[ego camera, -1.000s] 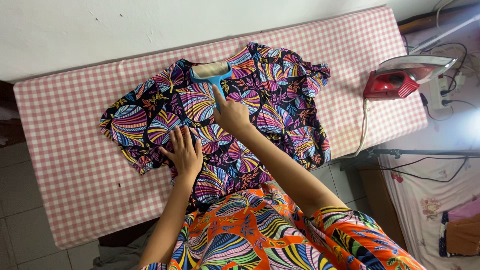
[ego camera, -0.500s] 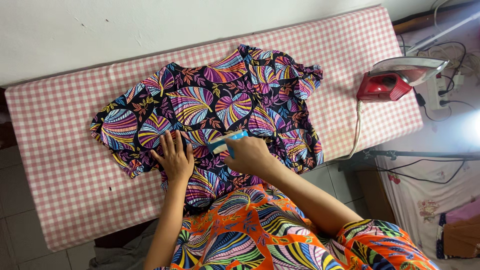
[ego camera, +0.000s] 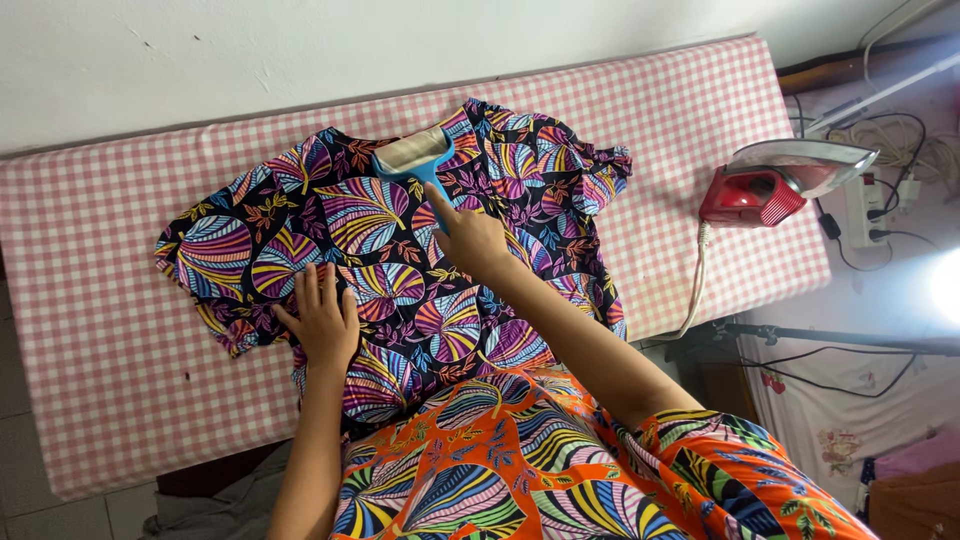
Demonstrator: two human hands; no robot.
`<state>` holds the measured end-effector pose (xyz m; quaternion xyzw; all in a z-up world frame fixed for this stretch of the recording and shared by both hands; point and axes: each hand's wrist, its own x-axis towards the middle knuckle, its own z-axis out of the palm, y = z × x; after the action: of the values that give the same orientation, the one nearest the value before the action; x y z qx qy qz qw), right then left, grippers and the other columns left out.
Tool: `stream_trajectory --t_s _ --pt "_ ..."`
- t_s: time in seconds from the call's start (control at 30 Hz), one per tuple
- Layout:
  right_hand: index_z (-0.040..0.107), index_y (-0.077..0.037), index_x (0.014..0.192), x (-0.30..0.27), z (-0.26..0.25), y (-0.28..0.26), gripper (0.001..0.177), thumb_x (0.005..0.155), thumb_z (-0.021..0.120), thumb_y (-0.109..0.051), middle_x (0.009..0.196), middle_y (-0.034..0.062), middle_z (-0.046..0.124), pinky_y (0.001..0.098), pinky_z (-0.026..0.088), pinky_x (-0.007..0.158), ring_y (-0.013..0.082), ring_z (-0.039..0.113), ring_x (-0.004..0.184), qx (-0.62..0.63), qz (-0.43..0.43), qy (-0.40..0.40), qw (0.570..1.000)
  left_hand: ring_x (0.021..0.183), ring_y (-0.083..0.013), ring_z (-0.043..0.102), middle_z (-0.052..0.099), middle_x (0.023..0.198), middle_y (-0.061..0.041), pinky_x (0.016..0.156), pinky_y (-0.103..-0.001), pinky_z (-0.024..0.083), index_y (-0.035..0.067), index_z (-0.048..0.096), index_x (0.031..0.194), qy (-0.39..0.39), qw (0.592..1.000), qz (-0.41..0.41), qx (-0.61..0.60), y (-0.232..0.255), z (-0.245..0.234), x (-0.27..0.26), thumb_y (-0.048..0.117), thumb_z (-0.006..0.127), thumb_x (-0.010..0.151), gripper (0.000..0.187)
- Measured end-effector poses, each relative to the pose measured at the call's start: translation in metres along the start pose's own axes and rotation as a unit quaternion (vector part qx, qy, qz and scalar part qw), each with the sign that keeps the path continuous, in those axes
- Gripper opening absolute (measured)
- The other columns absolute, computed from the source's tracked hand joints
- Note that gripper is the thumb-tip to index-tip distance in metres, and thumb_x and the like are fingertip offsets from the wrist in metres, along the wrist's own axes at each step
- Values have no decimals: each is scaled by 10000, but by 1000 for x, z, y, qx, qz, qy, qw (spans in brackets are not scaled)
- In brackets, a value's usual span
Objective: The person uses a lint roller to remove lint from a patterned shirt laid on an ironing board. The person rolls the lint roller over the front, sleeves, and back of the shirt, then flips the shirt and continues rolling the other side.
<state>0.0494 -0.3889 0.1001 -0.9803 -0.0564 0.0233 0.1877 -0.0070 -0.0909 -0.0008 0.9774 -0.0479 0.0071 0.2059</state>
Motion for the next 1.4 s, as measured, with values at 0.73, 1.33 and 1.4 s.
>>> stream_trajectory --t_s 0.73,1.33,1.4 --pt "347 -147 1579 -55 -41 32 762 914 637 -380 702 151 688 503 529 503 365 679 542 12 16 -21 1000 1587 -420 92 150 1720 -206 1130 -819 29 207 284 1662 29 996 -66 60 68 53 25 580 354 1053 717" --pt "572 -244 1436 -96 -106 79 652 812 678 -400 714 76 717 448 561 584 271 719 587 49 -11 -155 987 1571 -438 137 192 1707 -218 1126 -822 57 211 282 1658 32 995 -71 66 78 43 23 574 344 1045 715" --pt "511 -247 1490 -85 -94 79 662 861 657 -390 723 76 713 460 553 574 284 710 581 47 -6 -86 995 1569 -437 140 192 1702 -218 1130 -821 59 216 277 1661 30 995 -70 62 78 42 22 574 342 1041 720"
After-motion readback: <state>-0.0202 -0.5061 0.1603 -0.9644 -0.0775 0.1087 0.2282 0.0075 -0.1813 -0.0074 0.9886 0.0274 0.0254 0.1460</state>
